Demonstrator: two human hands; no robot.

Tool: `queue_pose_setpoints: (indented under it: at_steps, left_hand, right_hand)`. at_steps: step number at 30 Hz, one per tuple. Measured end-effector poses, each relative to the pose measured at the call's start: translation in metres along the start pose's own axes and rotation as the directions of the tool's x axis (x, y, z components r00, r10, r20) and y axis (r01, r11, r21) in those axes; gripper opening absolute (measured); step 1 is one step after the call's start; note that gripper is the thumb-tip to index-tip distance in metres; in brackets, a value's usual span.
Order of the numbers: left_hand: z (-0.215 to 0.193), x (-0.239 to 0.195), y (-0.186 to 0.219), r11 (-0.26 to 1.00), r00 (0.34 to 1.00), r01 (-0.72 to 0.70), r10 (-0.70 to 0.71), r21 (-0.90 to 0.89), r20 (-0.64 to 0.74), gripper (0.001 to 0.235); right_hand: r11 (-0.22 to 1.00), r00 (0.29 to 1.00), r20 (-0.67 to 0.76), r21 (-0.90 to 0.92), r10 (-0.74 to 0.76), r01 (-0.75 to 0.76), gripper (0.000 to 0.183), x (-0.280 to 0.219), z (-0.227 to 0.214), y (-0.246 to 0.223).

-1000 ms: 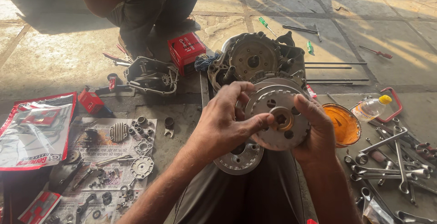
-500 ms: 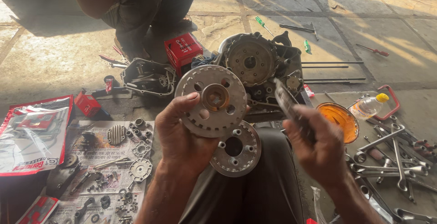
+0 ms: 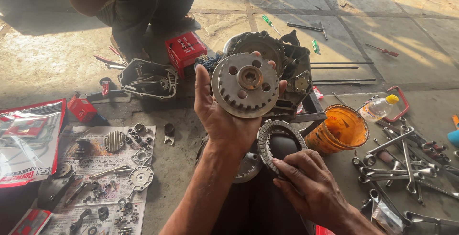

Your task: The person assembles a motorcycle engine by hand, placing small metal parts into the engine casing and installing clutch plates. They open a red box to retrieve a new clutch plate, compare it with an old one, and then install the new plate into the engine.

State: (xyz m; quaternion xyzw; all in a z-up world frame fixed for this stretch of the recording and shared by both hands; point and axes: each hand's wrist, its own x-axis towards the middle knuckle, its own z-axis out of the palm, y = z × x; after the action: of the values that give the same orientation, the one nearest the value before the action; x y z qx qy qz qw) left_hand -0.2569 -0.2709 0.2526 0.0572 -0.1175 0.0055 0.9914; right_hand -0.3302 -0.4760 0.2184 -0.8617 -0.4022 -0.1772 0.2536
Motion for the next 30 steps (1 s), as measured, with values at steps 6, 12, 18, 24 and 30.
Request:
queue_pose_setpoints:
  at_steps: [6,12,18,24,30]
  left_hand:
    - [-0.015,-0.007,-0.005,1.0,1.0,-0.006,0.006,-0.012,0.026,0.076]
    - [-0.016,-0.009,-0.001,0.999,0.999,0.033,-0.033,0.005,0.039,0.072]
    - [-0.017,-0.009,-0.002,1.0,0.999,-0.001,0.0,0.011,0.032,0.07]
    - [-0.018,-0.009,0.01,0.998,0.998,-0.016,0.019,0.056,-0.058,0.069]
    - [-0.013,-0.01,0.007,0.996,0.997,0.045,-0.039,0.078,-0.072,0.068]
  right_hand:
    - [0.901,0.956,-0.011,0.337,0.293,-0.273,0.029,-0.012,-0.004,0.008]
    - [0.711,0.823,-0.075,0.552,0.563,-0.436,0.02,-0.002,-0.011,0.013]
    - [0.707,0.677,-0.35,0.608,0.648,-0.362,0.017,0.03,-0.005,0.013]
    - [0.831,0.712,-0.558,0.552,0.426,-0.064,0.015,0.032,0.02,0.015]
    - [0.905,0.693,-0.661,0.424,0.287,0.03,0.018,0.051,0.007,0.025]
